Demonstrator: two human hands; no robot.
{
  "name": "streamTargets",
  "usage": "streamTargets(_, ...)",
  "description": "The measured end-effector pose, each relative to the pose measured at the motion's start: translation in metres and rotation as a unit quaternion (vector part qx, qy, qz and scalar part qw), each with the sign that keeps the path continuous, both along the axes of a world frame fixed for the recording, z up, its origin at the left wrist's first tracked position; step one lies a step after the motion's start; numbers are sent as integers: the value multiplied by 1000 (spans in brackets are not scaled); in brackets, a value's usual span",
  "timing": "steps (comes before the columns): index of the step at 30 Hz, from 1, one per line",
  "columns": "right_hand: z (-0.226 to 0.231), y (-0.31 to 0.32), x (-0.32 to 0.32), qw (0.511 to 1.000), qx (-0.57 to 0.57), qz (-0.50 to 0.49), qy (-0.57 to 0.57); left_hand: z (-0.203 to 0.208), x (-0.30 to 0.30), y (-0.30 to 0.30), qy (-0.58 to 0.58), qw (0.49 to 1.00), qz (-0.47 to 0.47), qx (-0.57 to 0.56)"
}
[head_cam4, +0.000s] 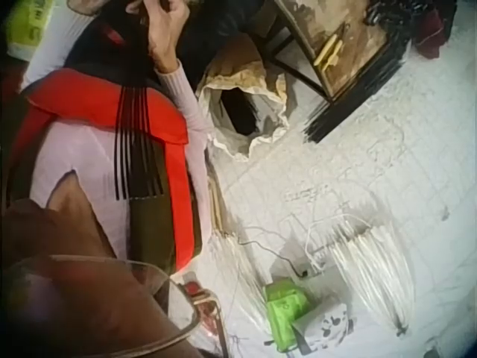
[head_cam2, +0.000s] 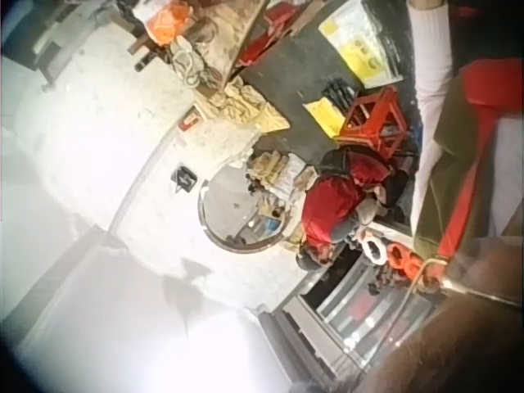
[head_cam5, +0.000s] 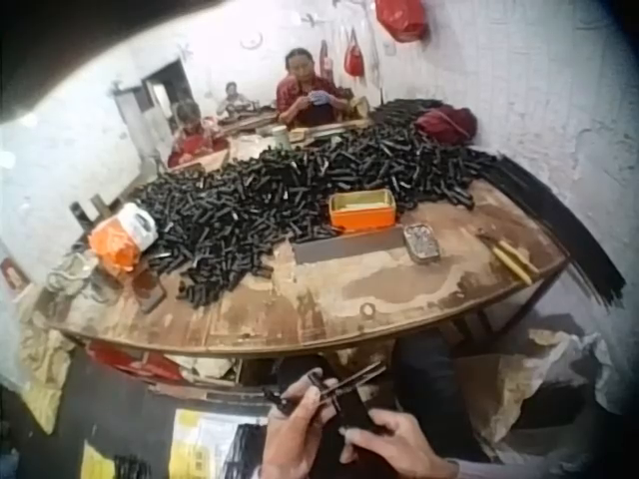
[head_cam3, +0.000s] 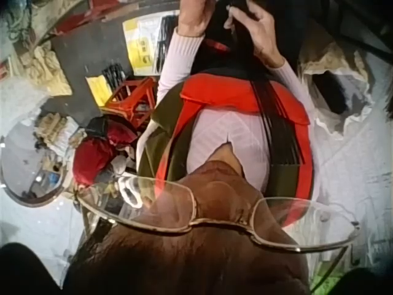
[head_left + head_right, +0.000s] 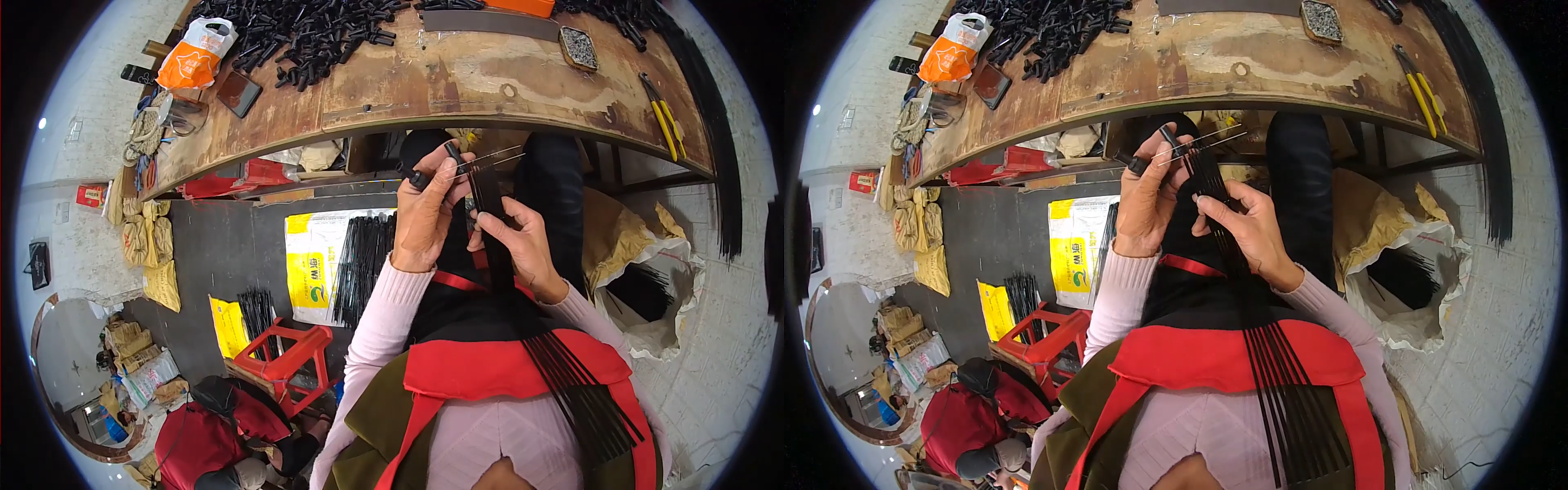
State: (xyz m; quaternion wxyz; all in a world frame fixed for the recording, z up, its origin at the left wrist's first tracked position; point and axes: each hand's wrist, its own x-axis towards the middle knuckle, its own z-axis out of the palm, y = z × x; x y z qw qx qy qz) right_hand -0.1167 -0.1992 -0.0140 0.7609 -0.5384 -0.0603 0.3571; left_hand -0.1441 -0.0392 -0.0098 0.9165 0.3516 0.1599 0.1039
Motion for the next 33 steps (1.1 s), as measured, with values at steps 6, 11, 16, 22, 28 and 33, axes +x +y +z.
streamTargets(6, 2, 0, 0, 1000, -7, -2, -9, 2, 1, -2, 32, 999, 23, 35)
streamTargets(11, 6, 3, -4, 1000, -22, -19, -11, 6, 0, -2, 38, 998, 23, 33)
streamTargets(16, 4, 4, -5, 1000, -8, -19, -8, 4, -6, 2, 29, 1000, 5, 4)
streamTargets(22, 3, 5, -6, 999, -15, -22, -34, 12, -11, -8, 6, 999, 13, 38)
streamTargets(28, 12, 2, 9, 997, -21, -14, -79, 12, -8, -7, 48, 998, 5, 51)
streamTargets(33, 11, -1, 17, 999, 6, -4, -38, 7, -10, -4, 53, 998, -25, 2)
